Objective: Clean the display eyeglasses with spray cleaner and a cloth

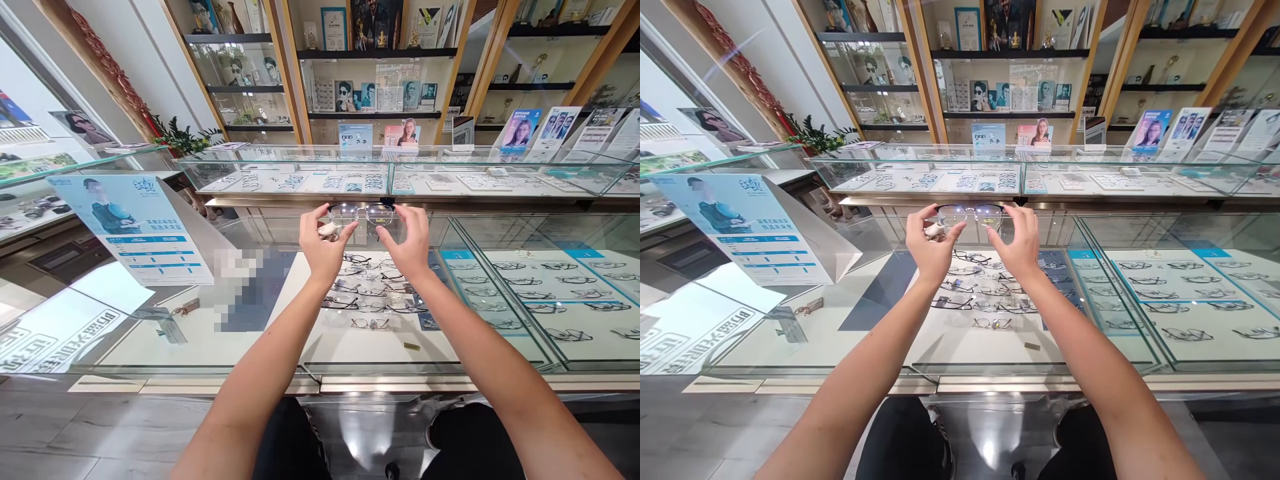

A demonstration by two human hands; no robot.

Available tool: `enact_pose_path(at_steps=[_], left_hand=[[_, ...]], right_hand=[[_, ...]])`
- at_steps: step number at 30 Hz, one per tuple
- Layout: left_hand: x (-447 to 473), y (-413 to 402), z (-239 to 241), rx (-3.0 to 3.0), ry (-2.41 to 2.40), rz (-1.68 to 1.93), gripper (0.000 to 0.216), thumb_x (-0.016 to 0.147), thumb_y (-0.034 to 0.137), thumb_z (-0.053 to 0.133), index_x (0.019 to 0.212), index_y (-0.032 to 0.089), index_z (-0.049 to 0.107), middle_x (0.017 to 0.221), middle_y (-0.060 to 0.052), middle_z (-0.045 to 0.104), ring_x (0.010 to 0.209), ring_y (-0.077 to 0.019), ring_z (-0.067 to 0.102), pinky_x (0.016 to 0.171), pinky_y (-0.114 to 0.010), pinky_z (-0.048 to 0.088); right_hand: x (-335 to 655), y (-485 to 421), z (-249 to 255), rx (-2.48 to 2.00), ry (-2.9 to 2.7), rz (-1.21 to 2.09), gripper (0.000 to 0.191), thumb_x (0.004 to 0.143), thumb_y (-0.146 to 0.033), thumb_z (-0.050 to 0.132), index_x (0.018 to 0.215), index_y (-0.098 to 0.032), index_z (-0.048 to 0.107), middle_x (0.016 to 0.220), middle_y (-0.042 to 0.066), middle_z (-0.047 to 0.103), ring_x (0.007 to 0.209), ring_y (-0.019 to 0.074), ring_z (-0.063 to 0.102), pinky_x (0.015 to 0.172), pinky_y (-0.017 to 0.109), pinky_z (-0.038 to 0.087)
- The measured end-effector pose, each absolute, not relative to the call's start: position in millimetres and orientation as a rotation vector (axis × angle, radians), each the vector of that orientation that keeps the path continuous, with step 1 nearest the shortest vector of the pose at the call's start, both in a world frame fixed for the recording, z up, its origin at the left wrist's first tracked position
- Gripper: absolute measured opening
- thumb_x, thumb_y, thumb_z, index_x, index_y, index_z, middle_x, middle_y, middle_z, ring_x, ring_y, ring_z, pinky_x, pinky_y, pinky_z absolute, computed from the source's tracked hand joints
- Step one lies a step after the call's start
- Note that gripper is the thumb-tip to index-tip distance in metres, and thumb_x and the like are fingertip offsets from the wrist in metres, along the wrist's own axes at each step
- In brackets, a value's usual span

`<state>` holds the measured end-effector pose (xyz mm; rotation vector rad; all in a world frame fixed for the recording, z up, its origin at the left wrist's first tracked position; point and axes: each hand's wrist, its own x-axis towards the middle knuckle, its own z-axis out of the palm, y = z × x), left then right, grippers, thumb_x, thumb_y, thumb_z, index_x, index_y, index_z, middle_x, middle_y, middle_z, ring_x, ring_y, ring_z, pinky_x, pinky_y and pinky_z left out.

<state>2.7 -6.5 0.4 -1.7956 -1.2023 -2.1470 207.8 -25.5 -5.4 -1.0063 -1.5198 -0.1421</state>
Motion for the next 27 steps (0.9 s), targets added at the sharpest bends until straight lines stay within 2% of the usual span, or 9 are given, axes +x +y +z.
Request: enact_pose_path(at_steps=[4, 6, 19, 27], left_hand=[[1.5, -5.3, -0.8, -1.786, -1.178, -2.104, 0.072, 0.084, 0.077, 0.088, 0.13, 0.024, 0.073, 0.114, -0.01, 0.072, 0.094, -0.0216, 0.066, 0.084, -0.038, 0.058], [1.4, -4.9, -1.3, -1.784, -1.176, -2.091, 0.071, 0.084, 0.076, 0.088, 0.13, 0.024, 0.073, 0.113, -0.009, 0.071, 0.093, -0.0217, 0.066, 0.084, -0.039, 0.057], [1.4, -4.8, -1.4, -1.802, -1.165, -2.079, 0.071, 0.085, 0.076, 0.087, 0.131, 0.024, 0.073, 0.115, -0.011, 0.072, 0.093, -0.022, 0.066, 0.083, -0.039, 0.058], [0.5, -4.0, -2.2, -1.818, -1.193, -2.068, 0.072, 0.085, 0.077, 0.087, 0.132, 0.024, 0.073, 0.114, -0.01, 0.073, 0.093, -0.0223, 0.066, 0.084, -0.04, 0.058]], right_hand=[[210.4, -22.7, -7.4, -1.069, -1.528, -0.198, 0.038, 0.101, -0.026, 0.057, 0.138, -0.024, 0.069, 0.105, 0.01, 0.068, 0.103, 0.031, 0.064, 0.103, 0.059, 0.056], [211.3, -22.3, -7.8, -1.1, -1.541, -0.2, 0.04, 0.102, -0.023, 0.052, 0.138, -0.025, 0.07, 0.1, 0.009, 0.068, 0.1, 0.03, 0.064, 0.102, 0.058, 0.056], [214.4, -22.5, -5.2, -1.13, -1.489, -0.206, 0.035, 0.103, -0.025, 0.05, 0.125, -0.025, 0.077, 0.101, 0.008, 0.073, 0.101, 0.0282, 0.065, 0.1, 0.052, 0.052], [214.2, -24.3, -3.6, -1.07, -1.473, -0.165, 0.034, 0.108, -0.026, 0.048, 0.128, -0.025, 0.076, 0.107, 0.01, 0.078, 0.101, 0.0265, 0.072, 0.096, 0.049, 0.059]])
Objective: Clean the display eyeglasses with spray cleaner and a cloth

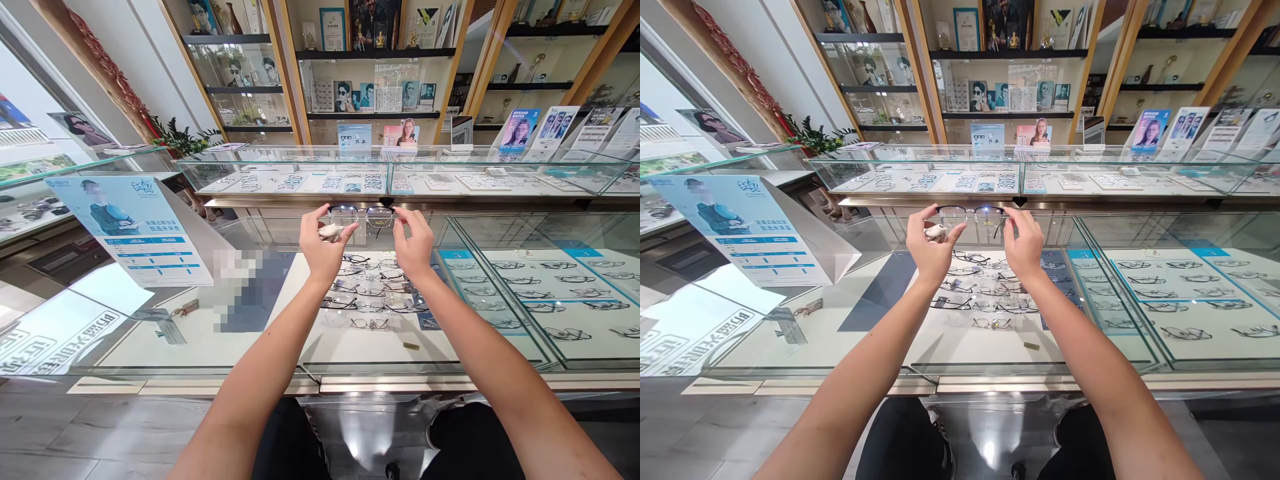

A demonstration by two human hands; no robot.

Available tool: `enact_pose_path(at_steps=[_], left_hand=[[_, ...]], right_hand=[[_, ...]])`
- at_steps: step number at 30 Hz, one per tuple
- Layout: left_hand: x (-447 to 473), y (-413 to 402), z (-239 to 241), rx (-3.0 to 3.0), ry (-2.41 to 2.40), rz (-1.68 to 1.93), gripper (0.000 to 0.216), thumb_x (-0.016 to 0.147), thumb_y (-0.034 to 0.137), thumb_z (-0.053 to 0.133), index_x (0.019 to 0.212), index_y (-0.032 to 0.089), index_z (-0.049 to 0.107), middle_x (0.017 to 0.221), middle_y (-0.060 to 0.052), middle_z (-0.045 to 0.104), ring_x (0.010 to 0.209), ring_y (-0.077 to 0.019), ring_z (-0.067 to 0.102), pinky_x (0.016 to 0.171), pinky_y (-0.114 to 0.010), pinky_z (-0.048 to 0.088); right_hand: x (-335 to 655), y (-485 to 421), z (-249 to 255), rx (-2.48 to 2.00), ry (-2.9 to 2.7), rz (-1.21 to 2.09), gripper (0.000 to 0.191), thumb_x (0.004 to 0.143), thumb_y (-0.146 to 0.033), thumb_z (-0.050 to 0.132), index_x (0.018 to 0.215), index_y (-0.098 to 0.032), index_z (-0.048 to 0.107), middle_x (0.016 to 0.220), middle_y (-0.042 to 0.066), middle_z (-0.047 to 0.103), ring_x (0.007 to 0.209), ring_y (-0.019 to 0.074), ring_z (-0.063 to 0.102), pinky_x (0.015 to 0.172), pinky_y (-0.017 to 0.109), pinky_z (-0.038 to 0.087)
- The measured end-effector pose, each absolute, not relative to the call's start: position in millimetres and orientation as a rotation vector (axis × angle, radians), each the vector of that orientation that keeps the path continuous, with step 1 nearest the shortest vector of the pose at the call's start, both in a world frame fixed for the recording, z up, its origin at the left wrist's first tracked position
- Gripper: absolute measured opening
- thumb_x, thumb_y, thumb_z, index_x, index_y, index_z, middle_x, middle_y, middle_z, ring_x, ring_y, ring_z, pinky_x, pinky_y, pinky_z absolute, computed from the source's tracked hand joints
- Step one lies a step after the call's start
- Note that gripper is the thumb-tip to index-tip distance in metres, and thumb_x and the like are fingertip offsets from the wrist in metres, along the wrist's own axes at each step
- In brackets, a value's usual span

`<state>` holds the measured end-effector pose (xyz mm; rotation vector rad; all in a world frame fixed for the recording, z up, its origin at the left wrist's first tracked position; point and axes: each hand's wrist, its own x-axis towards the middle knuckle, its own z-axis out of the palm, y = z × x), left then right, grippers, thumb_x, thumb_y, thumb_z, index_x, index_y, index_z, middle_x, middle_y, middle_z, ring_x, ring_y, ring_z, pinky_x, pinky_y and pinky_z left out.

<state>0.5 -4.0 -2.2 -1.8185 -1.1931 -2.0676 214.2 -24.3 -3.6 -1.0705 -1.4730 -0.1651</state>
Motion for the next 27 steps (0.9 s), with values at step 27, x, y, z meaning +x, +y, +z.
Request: enact_pose_path(at_steps=[27], left_hand=[[1.8, -0.1, -7.2, -1.797, -1.124, -2.042, 0.072, 0.089, 0.071, 0.087, 0.138, 0.022, 0.068, 0.125, -0.01, 0.074, 0.087, -0.0183, 0.064, 0.086, -0.037, 0.057]], right_hand=[[204.3, -24.3, -11.7, -0.995, -1.51, -0.114, 0.056, 0.103, -0.05, 0.072, 0.153, -0.028, 0.061, 0.145, 0.016, 0.07, 0.118, 0.033, 0.075, 0.106, 0.059, 0.061]])
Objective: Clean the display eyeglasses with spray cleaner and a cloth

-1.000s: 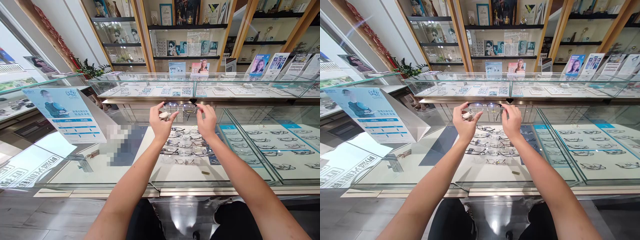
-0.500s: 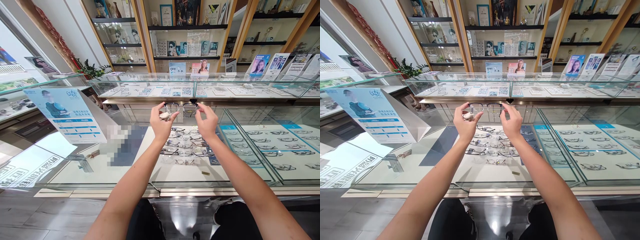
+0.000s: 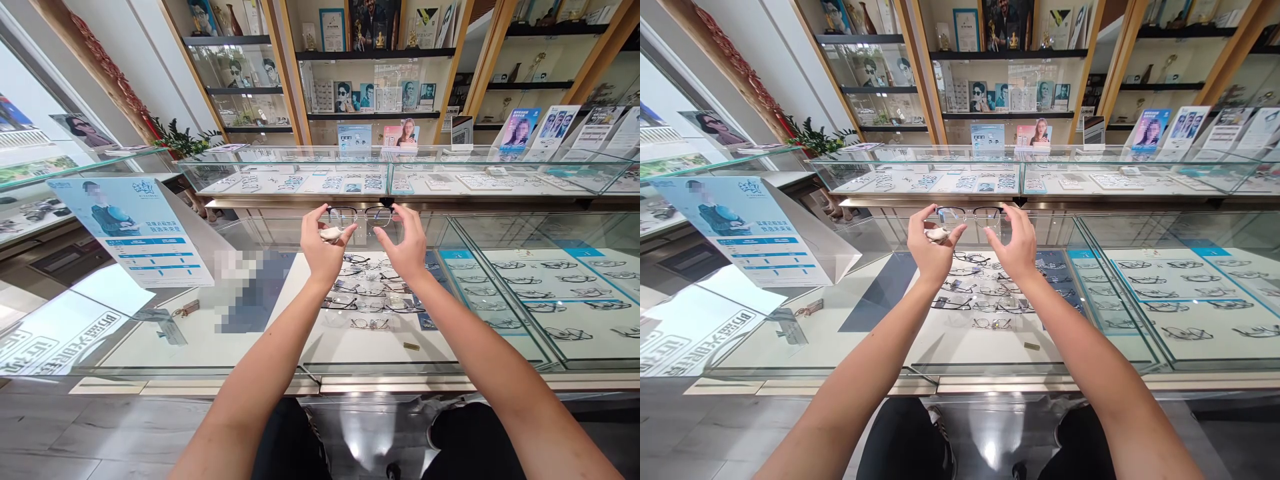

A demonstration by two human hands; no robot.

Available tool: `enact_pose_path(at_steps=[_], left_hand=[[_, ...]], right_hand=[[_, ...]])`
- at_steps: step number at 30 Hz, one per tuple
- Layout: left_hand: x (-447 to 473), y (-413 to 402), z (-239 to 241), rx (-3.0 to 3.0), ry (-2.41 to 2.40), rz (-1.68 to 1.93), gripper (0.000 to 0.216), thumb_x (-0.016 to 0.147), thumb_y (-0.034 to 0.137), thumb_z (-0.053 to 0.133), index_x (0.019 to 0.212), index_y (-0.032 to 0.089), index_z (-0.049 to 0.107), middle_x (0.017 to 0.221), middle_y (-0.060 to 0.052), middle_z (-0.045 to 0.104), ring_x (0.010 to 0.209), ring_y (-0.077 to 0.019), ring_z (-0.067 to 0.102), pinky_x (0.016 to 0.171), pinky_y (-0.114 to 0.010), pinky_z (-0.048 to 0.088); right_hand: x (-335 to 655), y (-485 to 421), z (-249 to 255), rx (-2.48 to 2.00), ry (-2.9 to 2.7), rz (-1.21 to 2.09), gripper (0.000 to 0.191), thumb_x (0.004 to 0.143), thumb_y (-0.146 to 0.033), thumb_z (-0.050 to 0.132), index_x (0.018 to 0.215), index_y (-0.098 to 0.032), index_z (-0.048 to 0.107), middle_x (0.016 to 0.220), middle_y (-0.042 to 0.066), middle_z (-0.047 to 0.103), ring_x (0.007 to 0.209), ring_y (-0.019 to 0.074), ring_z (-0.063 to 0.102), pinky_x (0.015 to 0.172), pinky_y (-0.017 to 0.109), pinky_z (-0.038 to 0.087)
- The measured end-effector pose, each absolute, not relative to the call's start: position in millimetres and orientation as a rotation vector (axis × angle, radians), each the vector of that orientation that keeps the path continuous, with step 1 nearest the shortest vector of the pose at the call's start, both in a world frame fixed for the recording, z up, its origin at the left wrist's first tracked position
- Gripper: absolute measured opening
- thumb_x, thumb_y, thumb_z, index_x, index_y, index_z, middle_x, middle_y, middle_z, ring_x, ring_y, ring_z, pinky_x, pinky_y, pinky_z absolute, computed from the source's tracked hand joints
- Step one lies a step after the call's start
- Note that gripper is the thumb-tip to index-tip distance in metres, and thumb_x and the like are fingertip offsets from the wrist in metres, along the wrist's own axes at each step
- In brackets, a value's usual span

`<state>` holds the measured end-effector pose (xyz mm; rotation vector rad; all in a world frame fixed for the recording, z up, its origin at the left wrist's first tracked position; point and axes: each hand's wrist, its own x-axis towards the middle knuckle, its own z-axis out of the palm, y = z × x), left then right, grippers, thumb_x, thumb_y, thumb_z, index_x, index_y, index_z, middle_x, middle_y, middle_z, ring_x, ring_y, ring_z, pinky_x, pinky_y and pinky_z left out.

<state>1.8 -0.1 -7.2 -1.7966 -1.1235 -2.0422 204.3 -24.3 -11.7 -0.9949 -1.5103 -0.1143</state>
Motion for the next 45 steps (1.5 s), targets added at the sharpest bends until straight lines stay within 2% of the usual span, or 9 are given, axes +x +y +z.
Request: enact_pose_path(at_steps=[7, 13, 16, 28, 35, 45], left_hand=[[0.9, -1.1, -7.7, -1.852, -1.032, -1.958, 0.066, 0.096, 0.061, 0.085, 0.144, 0.022, 0.063, 0.133, -0.013, 0.073, 0.088, -0.0182, 0.067, 0.086, -0.038, 0.057], [0.8, -1.5, -8.6, -1.919, -1.004, -1.939, 0.062, 0.099, 0.056, 0.082, 0.148, 0.023, 0.061, 0.139, -0.015, 0.072, 0.11, -0.0251, 0.072, 0.089, -0.039, 0.059], [0.9, -1.2, -9.2, -1.931, -1.018, -1.95, 0.063, 0.099, 0.058, 0.082, 0.148, 0.023, 0.061, 0.14, -0.016, 0.071, 0.113, -0.0265, 0.072, 0.09, -0.04, 0.06], [3.4, -0.6, -11.6, -1.927, -1.135, -2.08, 0.068, 0.094, 0.066, 0.084, 0.146, 0.025, 0.066, 0.141, -0.015, 0.071, 0.097, -0.021, 0.069, 0.092, -0.04, 0.059], [5.1, -0.9, -14.9, -2.0, -1.269, -2.192, 0.075, 0.091, 0.069, 0.086, 0.15, 0.028, 0.065, 0.137, -0.012, 0.071, 0.096, -0.019, 0.065, 0.074, -0.031, 0.059], [4.3, 0.5, -15.0, -1.98, -1.246, -2.139, 0.074, 0.092, 0.07, 0.084, 0.15, 0.027, 0.063, 0.144, -0.013, 0.069, 0.095, -0.0175, 0.064, 0.071, -0.029, 0.058]], right_hand=[[207.6, -20.4, -14.0, -1.026, -1.509, -0.112, 0.059, 0.105, -0.055, 0.069, 0.156, -0.028, 0.058, 0.146, 0.017, 0.071, 0.118, 0.0335, 0.075, 0.107, 0.061, 0.061], [210.4, -16.8, -16.1, -1.046, -1.516, -0.087, 0.062, 0.105, -0.057, 0.067, 0.159, -0.028, 0.057, 0.146, 0.017, 0.071, 0.118, 0.0336, 0.075, 0.106, 0.06, 0.061], [210.6, -15.9, -16.9, -1.046, -1.519, -0.098, 0.062, 0.106, -0.057, 0.066, 0.16, -0.028, 0.057, 0.146, 0.017, 0.071, 0.117, 0.0337, 0.076, 0.106, 0.06, 0.062], [206.8, -19.2, -15.8, -0.945, -1.49, -0.199, 0.059, 0.107, -0.05, 0.068, 0.161, -0.031, 0.052, 0.152, 0.016, 0.068, 0.116, 0.0313, 0.076, 0.105, 0.059, 0.064], [206.0, -19.1, -17.0, -0.932, -1.494, -0.22, 0.062, 0.107, -0.049, 0.067, 0.164, -0.032, 0.048, 0.157, 0.016, 0.065, 0.117, 0.0309, 0.076, 0.106, 0.058, 0.065], [203.4, -24.1, -13.1, -0.984, -1.489, -0.125, 0.063, 0.106, -0.051, 0.066, 0.164, -0.032, 0.049, 0.16, 0.017, 0.064, 0.121, 0.0332, 0.075, 0.112, 0.062, 0.062]])
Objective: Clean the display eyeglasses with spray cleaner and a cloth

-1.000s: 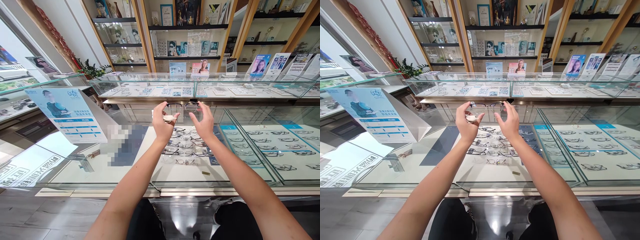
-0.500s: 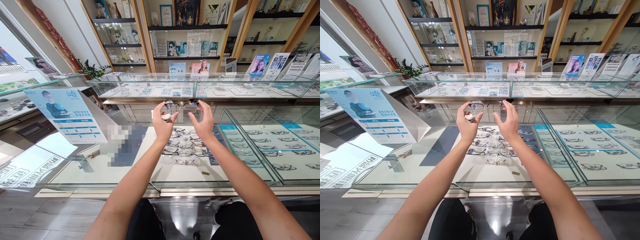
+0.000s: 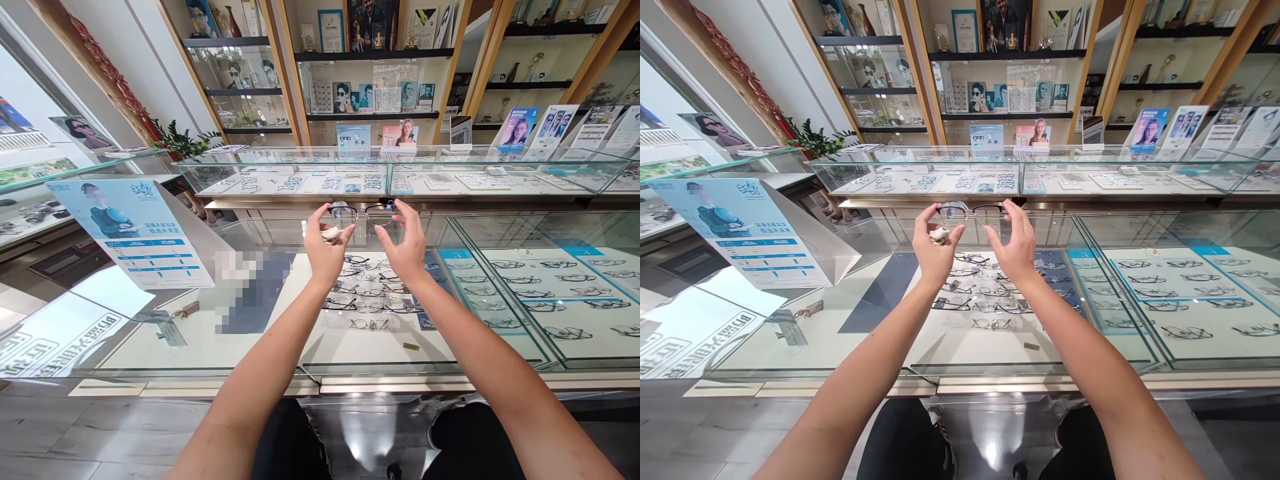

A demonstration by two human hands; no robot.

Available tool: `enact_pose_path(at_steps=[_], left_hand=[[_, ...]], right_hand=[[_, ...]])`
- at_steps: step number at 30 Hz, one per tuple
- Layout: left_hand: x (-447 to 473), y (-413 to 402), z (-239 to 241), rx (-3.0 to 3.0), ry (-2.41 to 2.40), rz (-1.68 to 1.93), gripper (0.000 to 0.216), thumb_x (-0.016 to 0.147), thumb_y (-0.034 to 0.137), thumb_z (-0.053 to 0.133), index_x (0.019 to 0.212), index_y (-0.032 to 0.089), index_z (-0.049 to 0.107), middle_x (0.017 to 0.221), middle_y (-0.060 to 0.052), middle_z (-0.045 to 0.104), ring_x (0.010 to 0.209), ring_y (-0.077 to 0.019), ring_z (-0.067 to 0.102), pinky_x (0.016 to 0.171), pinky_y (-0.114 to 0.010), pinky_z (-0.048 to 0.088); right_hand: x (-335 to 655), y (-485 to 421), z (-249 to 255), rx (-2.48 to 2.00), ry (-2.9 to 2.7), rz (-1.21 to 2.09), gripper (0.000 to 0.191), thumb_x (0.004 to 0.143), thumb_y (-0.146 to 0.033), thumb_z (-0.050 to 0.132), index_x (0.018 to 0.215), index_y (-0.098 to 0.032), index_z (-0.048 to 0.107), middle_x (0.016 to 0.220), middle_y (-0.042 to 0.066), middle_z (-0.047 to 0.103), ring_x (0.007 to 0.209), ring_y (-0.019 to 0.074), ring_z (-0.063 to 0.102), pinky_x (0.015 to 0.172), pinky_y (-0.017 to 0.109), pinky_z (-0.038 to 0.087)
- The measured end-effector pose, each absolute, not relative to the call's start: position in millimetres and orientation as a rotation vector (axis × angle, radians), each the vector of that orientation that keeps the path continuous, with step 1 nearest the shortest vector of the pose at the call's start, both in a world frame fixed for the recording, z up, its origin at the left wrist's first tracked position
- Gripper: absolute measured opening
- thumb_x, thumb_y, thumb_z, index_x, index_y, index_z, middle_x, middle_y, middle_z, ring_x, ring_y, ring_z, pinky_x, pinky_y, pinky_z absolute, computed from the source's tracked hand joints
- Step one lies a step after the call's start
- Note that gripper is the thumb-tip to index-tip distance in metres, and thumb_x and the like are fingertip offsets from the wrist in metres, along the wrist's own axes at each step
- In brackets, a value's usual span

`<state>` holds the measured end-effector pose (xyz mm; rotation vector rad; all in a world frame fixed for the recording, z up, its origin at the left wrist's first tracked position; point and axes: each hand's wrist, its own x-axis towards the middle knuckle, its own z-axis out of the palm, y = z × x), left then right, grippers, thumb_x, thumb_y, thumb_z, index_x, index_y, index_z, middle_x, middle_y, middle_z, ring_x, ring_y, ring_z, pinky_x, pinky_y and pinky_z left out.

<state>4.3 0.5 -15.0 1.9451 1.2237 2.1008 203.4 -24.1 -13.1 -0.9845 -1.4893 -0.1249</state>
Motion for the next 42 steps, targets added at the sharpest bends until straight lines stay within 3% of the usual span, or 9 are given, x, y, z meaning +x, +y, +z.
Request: enact_pose_path(at_steps=[11, 19, 28, 36, 42], left_hand=[[2.6, -2.0, -9.2, 2.057, 1.238, 2.183, 0.072, 0.095, 0.069, 0.082, 0.149, 0.025, 0.063, 0.141, -0.014, 0.07, 0.093, -0.0195, 0.067, 0.093, -0.04, 0.058], [3.4, -1.5, -7.6, 2.158, 1.158, 2.323, 0.064, 0.099, 0.058, 0.082, 0.15, 0.024, 0.063, 0.14, -0.014, 0.07, 0.089, -0.0176, 0.065, 0.087, -0.037, 0.058], [2.0, 0.1, -9.7, 2.139, 1.222, 2.228, 0.073, 0.1, 0.067, 0.076, 0.157, 0.025, 0.06, 0.144, -0.017, 0.068, 0.09, -0.0186, 0.066, 0.092, -0.041, 0.06], [2.0, 0.2, -9.8, 2.094, 1.197, 2.197, 0.07, 0.098, 0.066, 0.08, 0.153, 0.025, 0.064, 0.149, -0.018, 0.068, 0.109, -0.0237, 0.07, 0.094, -0.04, 0.06], [2.4, 0.1, -11.4, 2.019, 1.254, 2.112, 0.075, 0.096, 0.071, 0.079, 0.155, 0.027, 0.064, 0.149, -0.017, 0.071, 0.104, -0.0225, 0.071, 0.092, -0.039, 0.062]], right_hand=[[203.2, -25.1, -11.7, -1.021, -1.49, -0.094, 0.061, 0.105, -0.053, 0.067, 0.16, -0.03, 0.051, 0.155, 0.017, 0.067, 0.116, 0.0314, 0.076, 0.107, 0.06, 0.063], [203.6, -23.9, -13.6, -1.049, -1.489, -0.018, 0.061, 0.103, -0.057, 0.069, 0.156, -0.03, 0.053, 0.153, 0.016, 0.069, 0.112, 0.0316, 0.077, 0.105, 0.059, 0.062], [204.6, -21.9, -15.9, -1.051, -1.498, -0.044, 0.059, 0.104, -0.058, 0.069, 0.154, -0.03, 0.054, 0.15, 0.016, 0.071, 0.108, 0.0298, 0.077, 0.102, 0.058, 0.063], [204.3, -24.3, -13.1, -1.061, -1.49, -0.063, 0.057, 0.104, -0.055, 0.069, 0.152, -0.029, 0.054, 0.146, 0.015, 0.072, 0.107, 0.0295, 0.077, 0.103, 0.058, 0.062], [204.4, -24.0, -12.8, -1.062, -1.474, -0.052, 0.059, 0.102, -0.059, 0.07, 0.15, -0.029, 0.056, 0.142, 0.015, 0.073, 0.106, 0.0301, 0.077, 0.103, 0.058, 0.061]])
